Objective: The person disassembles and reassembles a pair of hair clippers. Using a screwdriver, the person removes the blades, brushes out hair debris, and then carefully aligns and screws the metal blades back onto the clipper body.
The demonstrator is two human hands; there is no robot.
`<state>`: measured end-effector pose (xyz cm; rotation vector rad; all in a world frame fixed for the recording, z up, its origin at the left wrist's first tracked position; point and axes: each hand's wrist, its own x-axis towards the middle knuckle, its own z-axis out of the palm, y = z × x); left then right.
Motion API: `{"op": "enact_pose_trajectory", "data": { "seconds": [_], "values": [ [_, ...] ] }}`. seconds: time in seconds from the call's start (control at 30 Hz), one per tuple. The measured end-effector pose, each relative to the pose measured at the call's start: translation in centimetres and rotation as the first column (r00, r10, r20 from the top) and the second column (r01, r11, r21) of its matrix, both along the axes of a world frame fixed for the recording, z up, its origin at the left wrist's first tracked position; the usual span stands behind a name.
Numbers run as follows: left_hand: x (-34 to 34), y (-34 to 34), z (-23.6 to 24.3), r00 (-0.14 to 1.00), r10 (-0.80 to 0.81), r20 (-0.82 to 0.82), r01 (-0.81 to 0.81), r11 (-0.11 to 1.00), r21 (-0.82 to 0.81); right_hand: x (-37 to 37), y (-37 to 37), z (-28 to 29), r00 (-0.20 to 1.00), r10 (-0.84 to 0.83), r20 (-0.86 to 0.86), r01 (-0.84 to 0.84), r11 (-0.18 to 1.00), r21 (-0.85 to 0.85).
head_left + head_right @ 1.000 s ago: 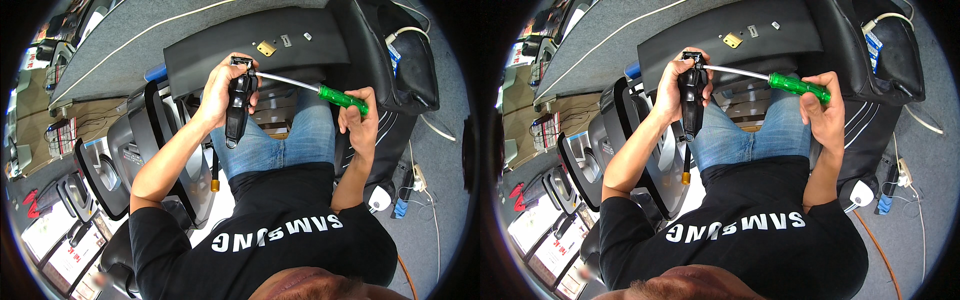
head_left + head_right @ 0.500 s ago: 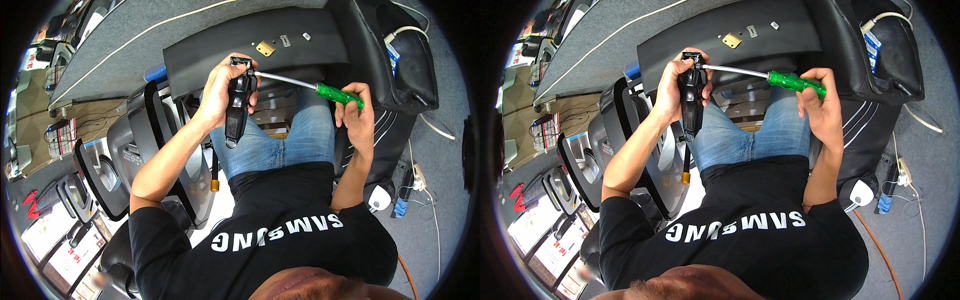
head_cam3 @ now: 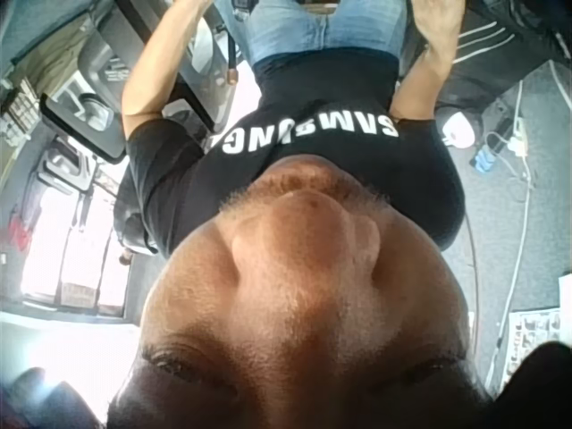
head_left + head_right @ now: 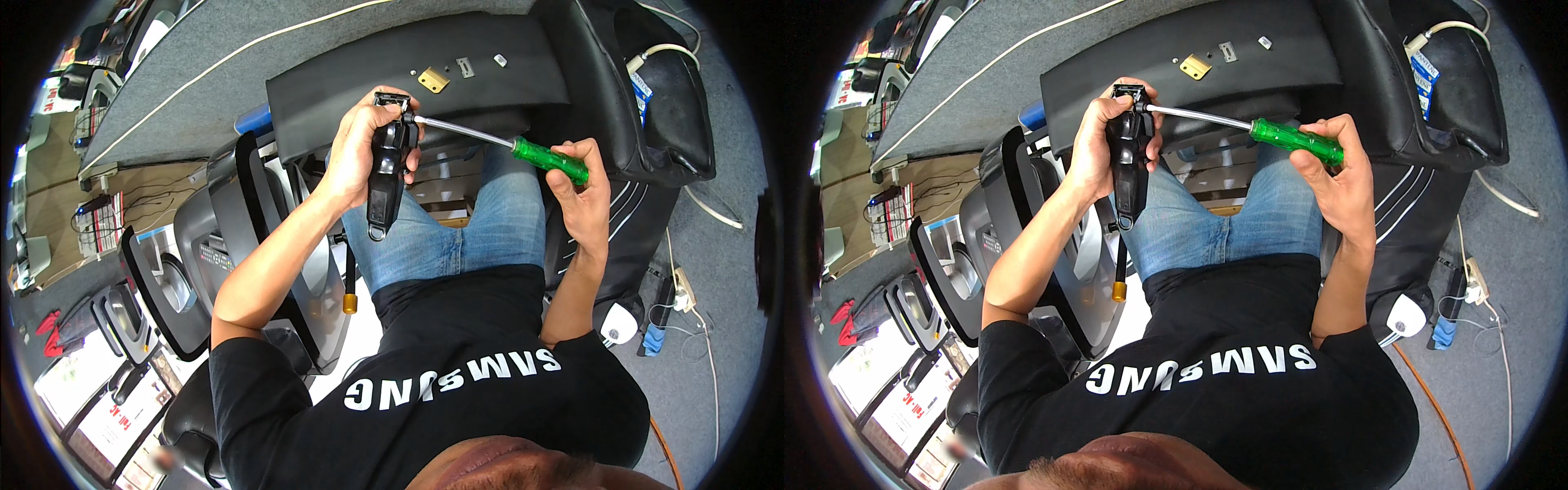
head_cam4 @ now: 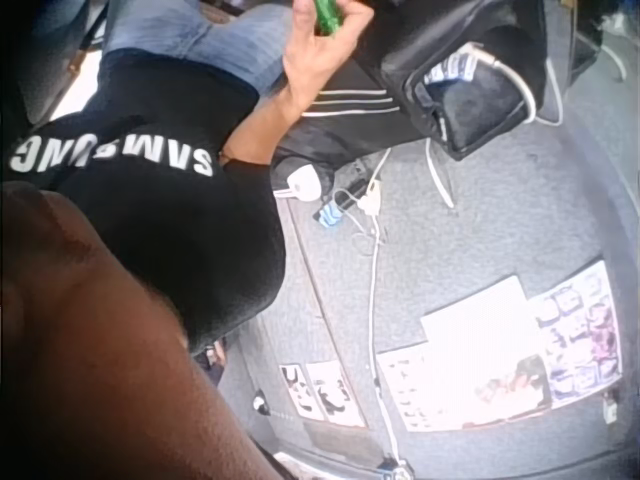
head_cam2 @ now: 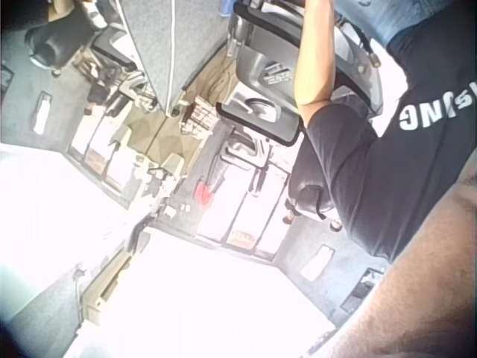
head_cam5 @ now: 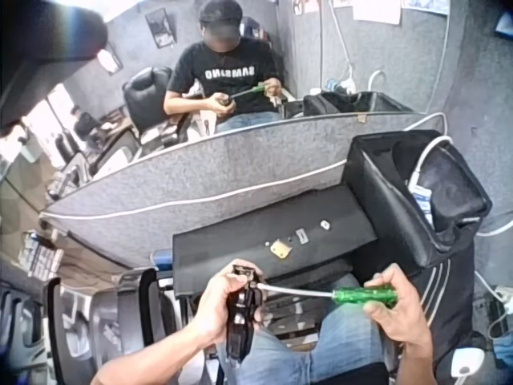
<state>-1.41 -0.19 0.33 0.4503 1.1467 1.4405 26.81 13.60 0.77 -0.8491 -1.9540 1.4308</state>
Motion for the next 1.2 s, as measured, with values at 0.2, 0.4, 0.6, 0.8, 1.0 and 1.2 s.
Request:
{"op": "enact_pose_trajectory", "data": {
  "seconds": [0.2, 0.4, 0.6, 0.8, 1.0, 1.2],
  "values": [
    [0.1, -0.1, 0.0, 0.999, -0.019, -0.025, 0.019, 1.0, -0.001, 1.1, 1.3, -0.1, 0.998, 0.053, 0.015, -0.049, 0.975, -0.215],
    [0.2, 0.0, -0.1, 1.0, -0.009, -0.015, 0.009, 1.0, -0.006, -0.3, -0.4, -0.7, 0.98, -0.101, -0.169, 0.092, 0.994, -0.059],
    [0.3, 0.0, 0.2, 0.999, -0.034, -0.032, 0.034, 0.999, -0.024, -0.6, -0.1, -0.1, 0.967, -0.099, -0.234, 0.048, 0.975, -0.215],
    [0.1, 0.0, 0.0, 1.0, -0.022, -0.012, 0.022, 1.0, -0.002, 0.4, 0.4, -0.1, 0.992, 0.035, -0.122, -0.052, 0.99, -0.133],
    [0.3, 0.0, 0.0, 1.0, -0.02, -0.02, 0.02, 1.0, -0.011, -1.3, -1.1, 0.1, 0.974, -0.124, -0.19, 0.114, 0.991, -0.064],
    [0.3, -0.1, 0.0, 0.999, -0.018, -0.034, 0.017, 1.0, -0.025, -1.1, -0.6, 0.2, 0.968, -0.084, -0.238, 0.05, 0.988, -0.147]
  ]
}}
